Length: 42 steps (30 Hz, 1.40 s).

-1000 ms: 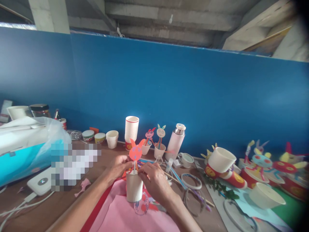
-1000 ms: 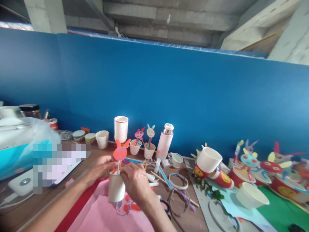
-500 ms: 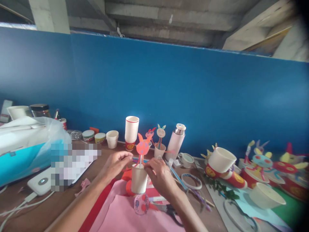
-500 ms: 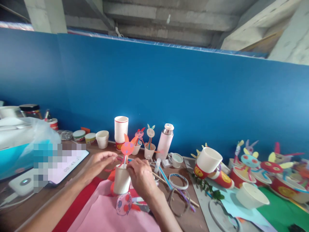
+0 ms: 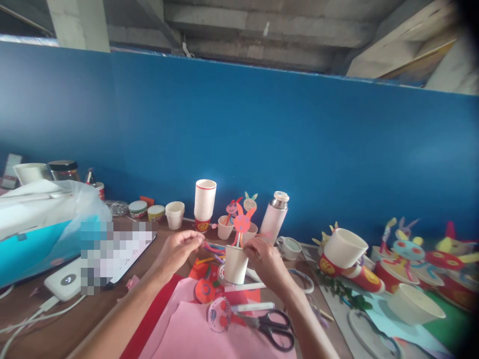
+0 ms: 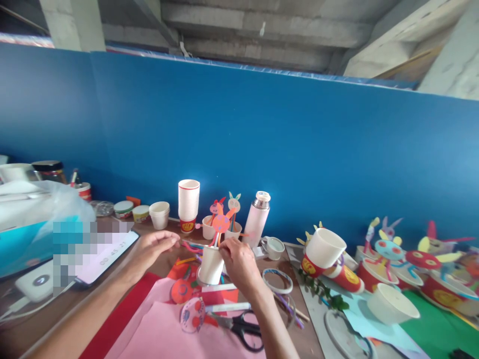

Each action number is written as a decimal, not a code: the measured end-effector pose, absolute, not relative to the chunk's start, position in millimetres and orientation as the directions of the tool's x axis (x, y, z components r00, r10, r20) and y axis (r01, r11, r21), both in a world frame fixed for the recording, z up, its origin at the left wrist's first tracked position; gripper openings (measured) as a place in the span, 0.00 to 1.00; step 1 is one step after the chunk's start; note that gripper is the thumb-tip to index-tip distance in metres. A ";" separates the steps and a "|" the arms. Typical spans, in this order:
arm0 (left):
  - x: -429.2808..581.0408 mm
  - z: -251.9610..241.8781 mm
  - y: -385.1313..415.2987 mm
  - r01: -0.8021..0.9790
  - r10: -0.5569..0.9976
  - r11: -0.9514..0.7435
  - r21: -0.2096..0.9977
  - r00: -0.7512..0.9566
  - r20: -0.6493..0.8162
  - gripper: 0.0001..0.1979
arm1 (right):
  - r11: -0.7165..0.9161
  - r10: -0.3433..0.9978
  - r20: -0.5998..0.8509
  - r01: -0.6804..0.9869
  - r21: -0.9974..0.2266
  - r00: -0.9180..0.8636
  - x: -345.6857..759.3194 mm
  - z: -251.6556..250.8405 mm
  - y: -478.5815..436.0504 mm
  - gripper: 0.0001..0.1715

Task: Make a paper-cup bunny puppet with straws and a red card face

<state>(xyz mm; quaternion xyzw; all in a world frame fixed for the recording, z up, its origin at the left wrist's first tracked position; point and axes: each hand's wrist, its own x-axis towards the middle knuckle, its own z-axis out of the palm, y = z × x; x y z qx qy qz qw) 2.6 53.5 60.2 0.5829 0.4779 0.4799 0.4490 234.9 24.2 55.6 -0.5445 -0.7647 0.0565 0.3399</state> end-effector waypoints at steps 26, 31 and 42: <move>2.8 65.0 50.1 0.161 0.987 -0.124 0.979 0.124 0.105 0.12 | 0.382 0.886 0.417 0.826 -0.413 -0.202 213.6 27.0 30.8 0.11; 3.3 65.8 49.6 0.179 0.986 -0.123 0.976 0.136 0.099 0.11 | 0.375 0.892 0.405 0.828 -0.417 -0.200 213.5 25.5 32.8 0.12; 1.8 62.5 50.8 0.168 0.980 -0.140 0.976 0.162 0.112 0.12 | 0.364 0.902 0.383 0.826 -0.430 -0.198 213.7 24.6 33.6 0.12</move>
